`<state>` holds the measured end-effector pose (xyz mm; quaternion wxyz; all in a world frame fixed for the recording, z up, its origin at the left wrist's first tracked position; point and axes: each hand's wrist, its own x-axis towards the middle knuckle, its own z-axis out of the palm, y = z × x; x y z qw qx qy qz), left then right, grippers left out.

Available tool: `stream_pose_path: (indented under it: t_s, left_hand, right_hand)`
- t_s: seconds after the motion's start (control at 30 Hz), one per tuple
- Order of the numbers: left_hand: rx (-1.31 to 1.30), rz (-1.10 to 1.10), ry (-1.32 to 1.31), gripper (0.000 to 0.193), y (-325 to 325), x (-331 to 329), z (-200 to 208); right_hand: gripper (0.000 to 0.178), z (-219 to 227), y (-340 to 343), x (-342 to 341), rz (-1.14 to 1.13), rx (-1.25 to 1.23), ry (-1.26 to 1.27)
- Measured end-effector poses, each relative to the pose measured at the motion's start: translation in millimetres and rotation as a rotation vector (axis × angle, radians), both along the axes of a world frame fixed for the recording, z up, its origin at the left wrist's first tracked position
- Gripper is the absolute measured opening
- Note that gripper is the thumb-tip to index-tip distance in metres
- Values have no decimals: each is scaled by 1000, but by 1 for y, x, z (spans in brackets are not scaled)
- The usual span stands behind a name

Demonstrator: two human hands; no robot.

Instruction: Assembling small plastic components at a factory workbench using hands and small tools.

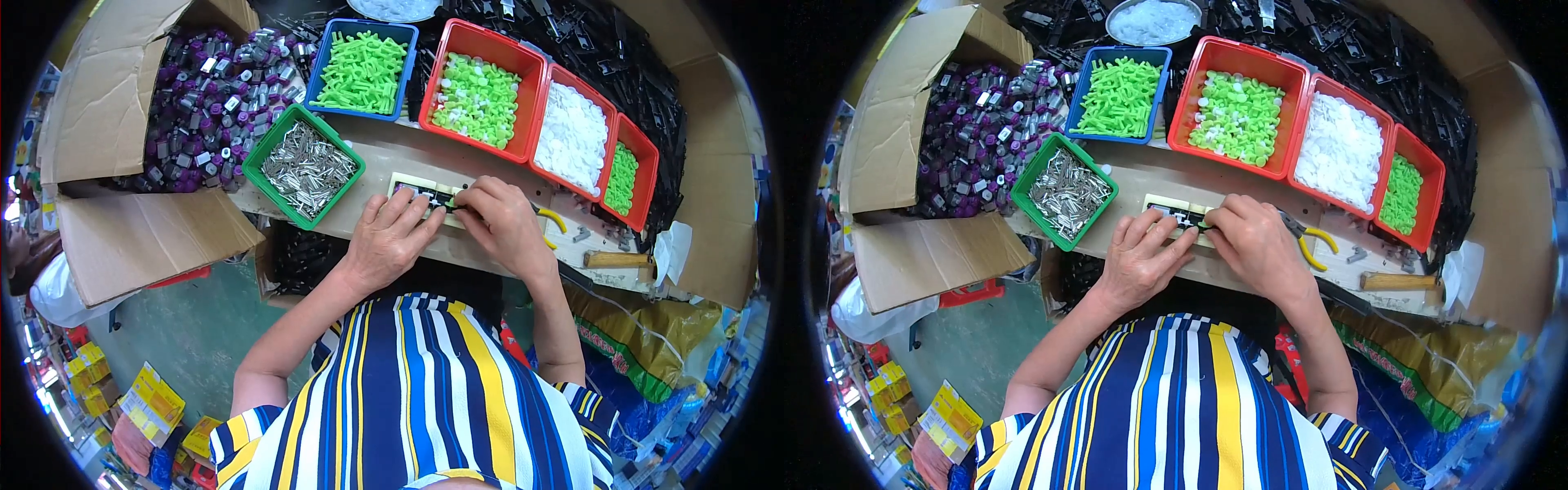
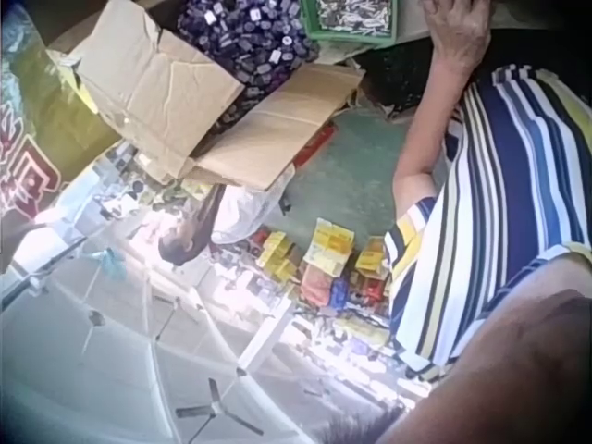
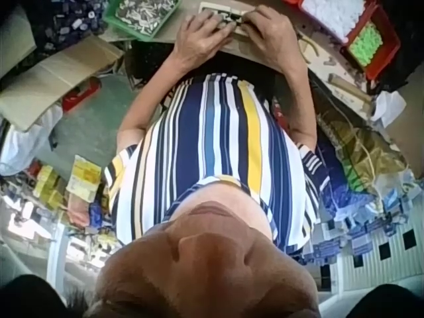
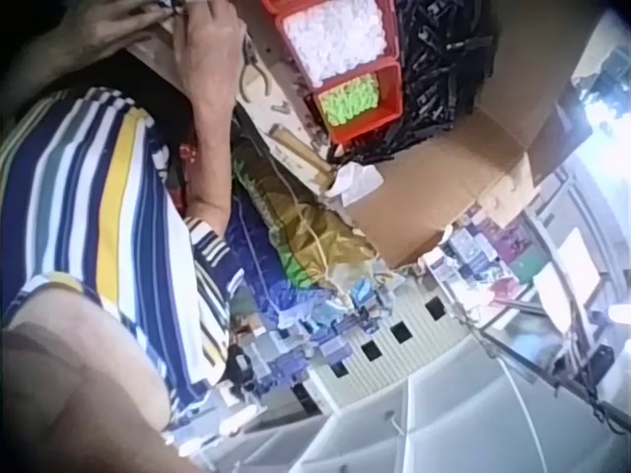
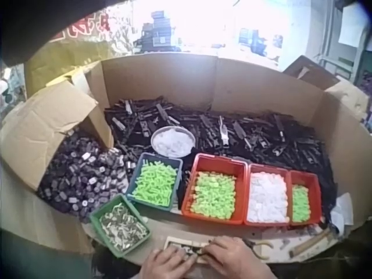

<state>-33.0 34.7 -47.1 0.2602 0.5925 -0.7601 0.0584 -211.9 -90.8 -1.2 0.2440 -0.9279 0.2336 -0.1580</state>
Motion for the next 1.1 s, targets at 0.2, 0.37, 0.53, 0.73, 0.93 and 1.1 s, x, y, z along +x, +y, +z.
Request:
stream_pose_path:
  t_s: [0.2,0.37,0.53,0.73,0.93,1.1]
  left_hand:
    - [7,-4,14,30,1,1,0]
    - [13,-5,45,30,0,1,-1]
    - [5,4,83,30,0,1,-1]
    - [12,7,108,29,1,1,0]
    - [6,8,122,41,-1,1,1]
    - [-23,4,159,41,0,2,4]
  right_hand:
    - [16,-3,2,-5,-96,115,-66]
    - [15,0,4,0,-51,-36,-26]
    - [12,0,3,1,-38,-100,22]
    - [11,2,2,3,3,-190,55]
    - [14,-3,-1,5,51,-263,25]
    - [18,-8,-2,5,49,-220,-74]
